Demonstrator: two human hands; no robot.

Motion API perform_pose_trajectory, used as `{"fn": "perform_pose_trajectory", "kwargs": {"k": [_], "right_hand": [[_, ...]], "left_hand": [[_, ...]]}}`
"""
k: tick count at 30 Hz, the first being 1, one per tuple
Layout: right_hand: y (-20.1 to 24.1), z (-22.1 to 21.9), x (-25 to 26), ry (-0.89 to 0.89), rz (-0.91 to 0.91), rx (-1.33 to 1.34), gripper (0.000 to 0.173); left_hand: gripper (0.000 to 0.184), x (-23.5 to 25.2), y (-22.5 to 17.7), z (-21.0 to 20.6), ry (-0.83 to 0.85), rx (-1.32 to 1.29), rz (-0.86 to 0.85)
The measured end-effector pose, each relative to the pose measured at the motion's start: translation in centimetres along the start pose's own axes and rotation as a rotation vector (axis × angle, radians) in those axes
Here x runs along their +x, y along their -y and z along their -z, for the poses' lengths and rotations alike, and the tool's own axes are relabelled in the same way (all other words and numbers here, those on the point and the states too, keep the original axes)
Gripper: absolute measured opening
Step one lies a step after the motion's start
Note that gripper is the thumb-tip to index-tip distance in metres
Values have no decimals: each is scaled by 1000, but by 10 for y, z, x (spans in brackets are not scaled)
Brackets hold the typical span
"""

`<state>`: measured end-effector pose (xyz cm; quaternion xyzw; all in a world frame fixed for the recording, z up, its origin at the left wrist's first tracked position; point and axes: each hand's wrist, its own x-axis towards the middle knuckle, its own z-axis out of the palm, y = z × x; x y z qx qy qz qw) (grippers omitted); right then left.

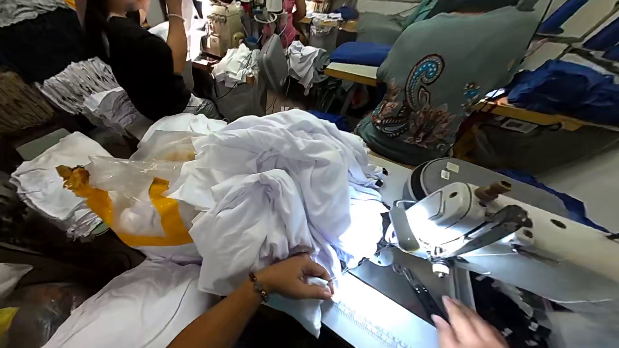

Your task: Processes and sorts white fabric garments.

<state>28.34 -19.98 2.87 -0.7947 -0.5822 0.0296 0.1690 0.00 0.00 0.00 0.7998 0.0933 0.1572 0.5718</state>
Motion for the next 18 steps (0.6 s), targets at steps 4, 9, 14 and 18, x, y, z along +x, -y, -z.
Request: {"fn": "perform_pose_trajectory", "kwargs": {"k": [4,9,14,18], "right_hand": [[17,-45,32,7,-138,-206,41],[8,-32,34,-1,-169,-81,40],[44,-6,11,97,-407,753,37],[83,-15,-8,225,-390,1085,32]], "left_hand": [[28,-3,-1,-3,5,126,6],[30,-9,2,-3,-17,170,10],[42,-11,-5,-4,-51,232,137],[39,-14,-7,3,-33,162,177]]}}
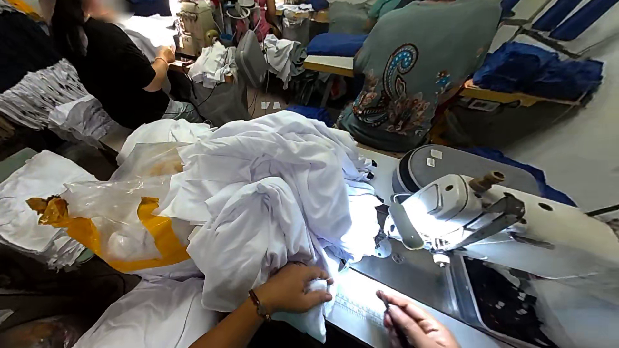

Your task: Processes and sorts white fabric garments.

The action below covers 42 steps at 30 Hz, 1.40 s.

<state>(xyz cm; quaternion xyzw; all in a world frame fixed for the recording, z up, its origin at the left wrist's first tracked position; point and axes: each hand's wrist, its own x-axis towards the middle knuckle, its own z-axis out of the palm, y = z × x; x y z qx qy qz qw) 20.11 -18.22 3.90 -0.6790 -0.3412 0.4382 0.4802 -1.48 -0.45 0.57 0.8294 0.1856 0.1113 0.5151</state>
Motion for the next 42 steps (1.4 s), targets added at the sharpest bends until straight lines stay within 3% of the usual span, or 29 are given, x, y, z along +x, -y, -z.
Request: {"fn": "perform_pose_trajectory", "kwargs": {"k": [7,16,23,25,27,29,32,35,38,42], "right_hand": [[-9,-40,-5,182,-91,247,32],[-4,-54,8,210,-156,349,31],[-4,-60,15,147,-54,315,29],[-3,-48,12,94,28,173,31],[-6,-27,12,-99,176,-226,31],[-18,0,21,-277,344,-642,33],[-37,27,42,-326,529,-990,43],[-37,13,63,-229,784,-1067,55],[-27,-28,94,-244,1018,-1033,42],[13,-86,112,-82,1059,-866,24]], "left_hand": [[33,-4,7,-5,-86,-115,-57],[31,-1,12,-7,-69,57,-177],[26,-2,12,-9,-73,145,-187],[25,-5,0,-8,-70,159,-61],[35,-8,-20,-1,5,204,147],[33,-10,-32,10,157,230,271],[22,-23,-30,27,274,40,104],[26,-42,-15,36,152,-321,-101],[29,-62,-15,41,6,-607,-179],[30,-97,-35,38,-73,-995,-193]]}}
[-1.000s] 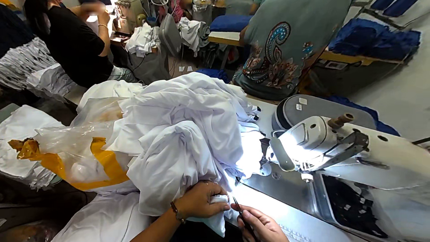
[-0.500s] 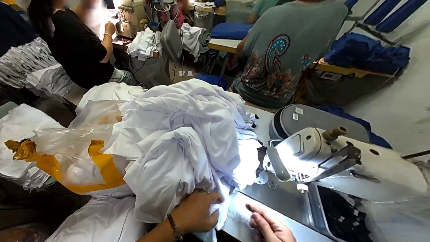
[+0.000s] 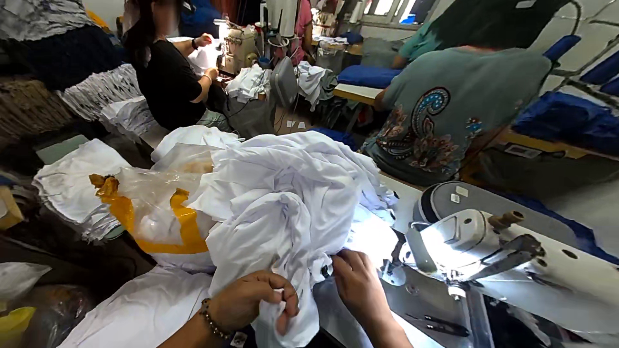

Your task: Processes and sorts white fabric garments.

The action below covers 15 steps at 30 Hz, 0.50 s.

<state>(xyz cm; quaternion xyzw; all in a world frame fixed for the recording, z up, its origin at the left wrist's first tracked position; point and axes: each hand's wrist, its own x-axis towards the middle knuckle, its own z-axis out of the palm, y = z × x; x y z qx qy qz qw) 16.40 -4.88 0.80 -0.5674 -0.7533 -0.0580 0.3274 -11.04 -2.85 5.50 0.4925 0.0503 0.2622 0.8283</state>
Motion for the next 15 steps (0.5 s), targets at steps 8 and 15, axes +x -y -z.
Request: {"fn": "perform_pose_trajectory", "kwargs": {"k": [8,15], "right_hand": [[150,27,54,152,316,538,27],[162,60,54,551,458,1023,29]], "left_hand": [[24,-128,-83,-58,-185,16,-816],[34,-175,-81,-88,-306,131,-602]]}}
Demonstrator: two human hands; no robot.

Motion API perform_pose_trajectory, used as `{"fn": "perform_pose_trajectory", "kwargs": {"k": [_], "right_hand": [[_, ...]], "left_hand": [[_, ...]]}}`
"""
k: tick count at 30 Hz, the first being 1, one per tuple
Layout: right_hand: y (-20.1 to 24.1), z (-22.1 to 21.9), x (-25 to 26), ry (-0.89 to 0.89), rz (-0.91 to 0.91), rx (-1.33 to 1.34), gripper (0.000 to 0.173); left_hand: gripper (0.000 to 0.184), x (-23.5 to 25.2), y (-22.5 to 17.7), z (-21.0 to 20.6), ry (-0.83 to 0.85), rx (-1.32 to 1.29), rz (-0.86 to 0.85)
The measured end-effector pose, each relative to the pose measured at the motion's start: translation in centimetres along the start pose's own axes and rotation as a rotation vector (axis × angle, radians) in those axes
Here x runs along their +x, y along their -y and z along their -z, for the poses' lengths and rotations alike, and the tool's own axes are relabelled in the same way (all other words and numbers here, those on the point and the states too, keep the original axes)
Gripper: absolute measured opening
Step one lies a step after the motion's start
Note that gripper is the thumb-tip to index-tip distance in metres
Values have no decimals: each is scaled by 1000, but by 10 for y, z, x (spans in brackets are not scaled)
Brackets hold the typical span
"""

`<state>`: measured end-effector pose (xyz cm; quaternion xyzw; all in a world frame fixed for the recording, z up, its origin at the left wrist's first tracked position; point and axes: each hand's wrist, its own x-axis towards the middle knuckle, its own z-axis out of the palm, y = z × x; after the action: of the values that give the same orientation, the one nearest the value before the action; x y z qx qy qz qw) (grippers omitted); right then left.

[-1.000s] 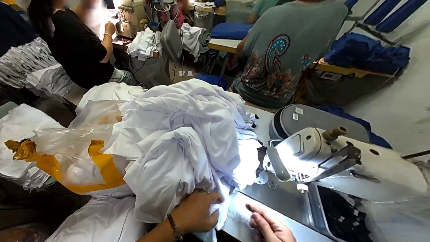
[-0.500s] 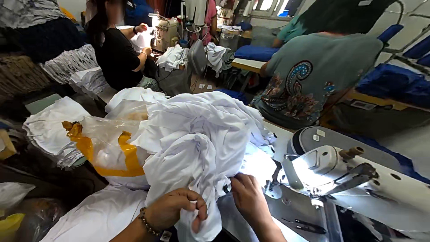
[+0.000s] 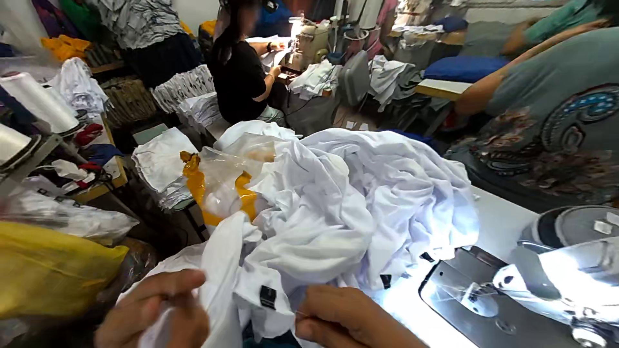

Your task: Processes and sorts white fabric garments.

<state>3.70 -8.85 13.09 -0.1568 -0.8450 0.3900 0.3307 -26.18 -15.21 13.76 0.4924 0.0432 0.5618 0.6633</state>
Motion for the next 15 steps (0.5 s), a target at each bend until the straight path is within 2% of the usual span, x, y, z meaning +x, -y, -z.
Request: {"fn": "perform_pose_trajectory", "kwargs": {"k": [3,6,8,10,12,15], "right_hand": [[-8,8,-5,85,-21,57,26],[-6,7,-16,-23,-66,-107,24],[-10,2,-27,-169,-134,-349,24],[-14,-2,-34,-265,-174,-563,26],[-8,-1,-43,-274,-202,-578,26],[10,4,-76,-314,-261,-455,21]], "left_hand": [[35,3,23,10,65,18,63],[36,5,46,15,133,-31,90],[38,7,51,17,93,-34,141],[38,7,43,25,47,73,165],[36,9,33,30,-2,162,164],[34,9,23,33,-91,225,150]]}}
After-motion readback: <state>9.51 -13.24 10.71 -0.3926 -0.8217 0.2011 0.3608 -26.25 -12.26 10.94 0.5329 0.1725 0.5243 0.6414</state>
